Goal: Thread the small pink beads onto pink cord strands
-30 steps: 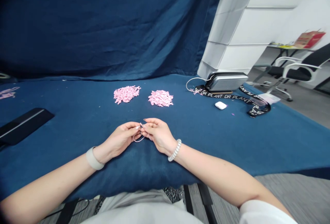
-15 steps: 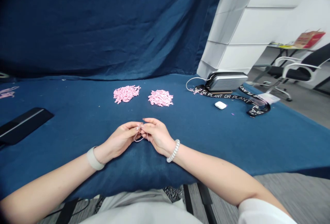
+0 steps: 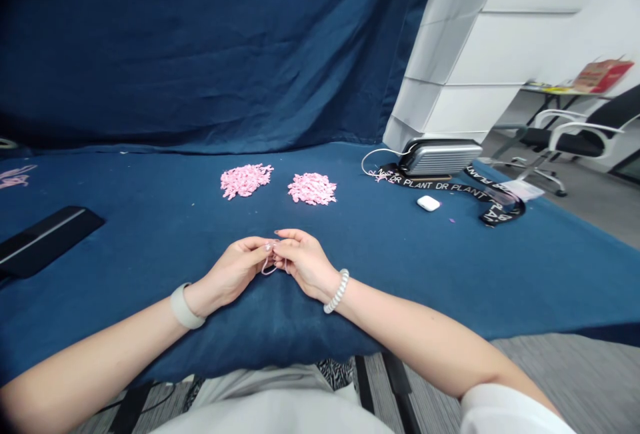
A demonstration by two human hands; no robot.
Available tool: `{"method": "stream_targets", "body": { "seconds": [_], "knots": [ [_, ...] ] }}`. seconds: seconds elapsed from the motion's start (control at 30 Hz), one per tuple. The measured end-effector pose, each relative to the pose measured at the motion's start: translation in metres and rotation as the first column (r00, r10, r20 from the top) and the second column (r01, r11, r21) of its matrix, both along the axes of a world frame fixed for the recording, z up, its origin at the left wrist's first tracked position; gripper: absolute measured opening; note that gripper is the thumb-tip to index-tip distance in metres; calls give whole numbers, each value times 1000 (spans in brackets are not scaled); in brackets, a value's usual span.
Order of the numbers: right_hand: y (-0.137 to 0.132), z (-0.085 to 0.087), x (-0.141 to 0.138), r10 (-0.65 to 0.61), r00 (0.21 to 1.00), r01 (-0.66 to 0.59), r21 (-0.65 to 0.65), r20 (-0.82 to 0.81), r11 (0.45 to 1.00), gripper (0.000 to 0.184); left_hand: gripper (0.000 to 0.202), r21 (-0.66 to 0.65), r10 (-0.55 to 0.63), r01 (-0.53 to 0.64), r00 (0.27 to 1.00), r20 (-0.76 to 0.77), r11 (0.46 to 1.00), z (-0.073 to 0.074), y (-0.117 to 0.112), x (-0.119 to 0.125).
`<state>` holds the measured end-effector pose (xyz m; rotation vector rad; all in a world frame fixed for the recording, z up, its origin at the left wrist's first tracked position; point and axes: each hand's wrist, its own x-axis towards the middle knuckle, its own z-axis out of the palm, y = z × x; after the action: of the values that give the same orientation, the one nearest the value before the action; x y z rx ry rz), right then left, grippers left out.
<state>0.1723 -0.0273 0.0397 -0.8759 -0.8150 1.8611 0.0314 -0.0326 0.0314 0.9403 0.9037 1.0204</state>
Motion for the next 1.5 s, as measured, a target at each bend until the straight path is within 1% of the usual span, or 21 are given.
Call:
{"method": "stream_targets", "body": {
  "seconds": [0.1,0.17,0.23,0.3,0.43,0.5,0.57,0.73,0.83,0.97,1.03,1.1,1.2,1.27,1.3,1.4,1.5],
  "knots": [
    [1,-1,0,3,996,-7,51,85,999,47,26,32,11,-10,999,-52,999,-1,-1,0],
    [2,-2,-1,-26,987,8,114,160,993,46,26,42,29,-26,997,-74,999,-1,-1,0],
    [2,-2,-1,-52,978,20,156,200,988,45,27,49,43,-39,996,-83,998,0,-2,0],
    [2,-1,-1,-35,985,13,131,169,991,46,27,51,42,-39,997,-70,998,2,-2,1],
    [3,-1,1,37,999,-36,7,-27,999,38,27,40,32,-31,999,-31,999,6,-3,1],
    [5,-2,3,57,995,-58,-11,-78,998,33,27,41,53,-51,998,-44,998,6,-3,0],
    [7,-4,4,87,993,-87,2,-79,996,29,27,56,83,-79,995,-59,995,7,-2,-1],
    [7,-5,4,160,987,-160,39,-8,986,21,25,107,143,-134,986,-82,985,9,-1,-1],
    [5,-2,5,197,980,-199,59,35,978,20,24,123,156,-143,982,-103,982,10,-1,-1],
    [3,4,5,222,956,-247,120,192,961,21,22,141,154,-139,983,-100,980,9,-1,-2],
    [3,7,6,236,932,-292,181,275,939,22,21,148,147,-133,986,-84,980,9,-1,-2],
    [2,8,7,260,900,-354,237,351,905,24,21,142,140,-129,988,-68,981,9,0,-2],
    [2,7,8,314,842,-454,262,438,851,25,21,125,147,-140,988,-49,982,10,0,-2],
    [3,6,8,343,825,-486,253,450,837,26,21,111,154,-151,988,-13,982,11,0,-3],
    [3,5,8,346,827,-485,249,444,839,27,21,97,152,-153,988,16,984,11,0,-3],
    [3,3,8,325,843,-457,253,429,853,30,23,41,130,-136,984,118,990,14,0,-5],
    [3,2,8,312,844,-454,270,436,849,30,23,2,141,-144,974,177,990,15,1,-6]
  ]
}}
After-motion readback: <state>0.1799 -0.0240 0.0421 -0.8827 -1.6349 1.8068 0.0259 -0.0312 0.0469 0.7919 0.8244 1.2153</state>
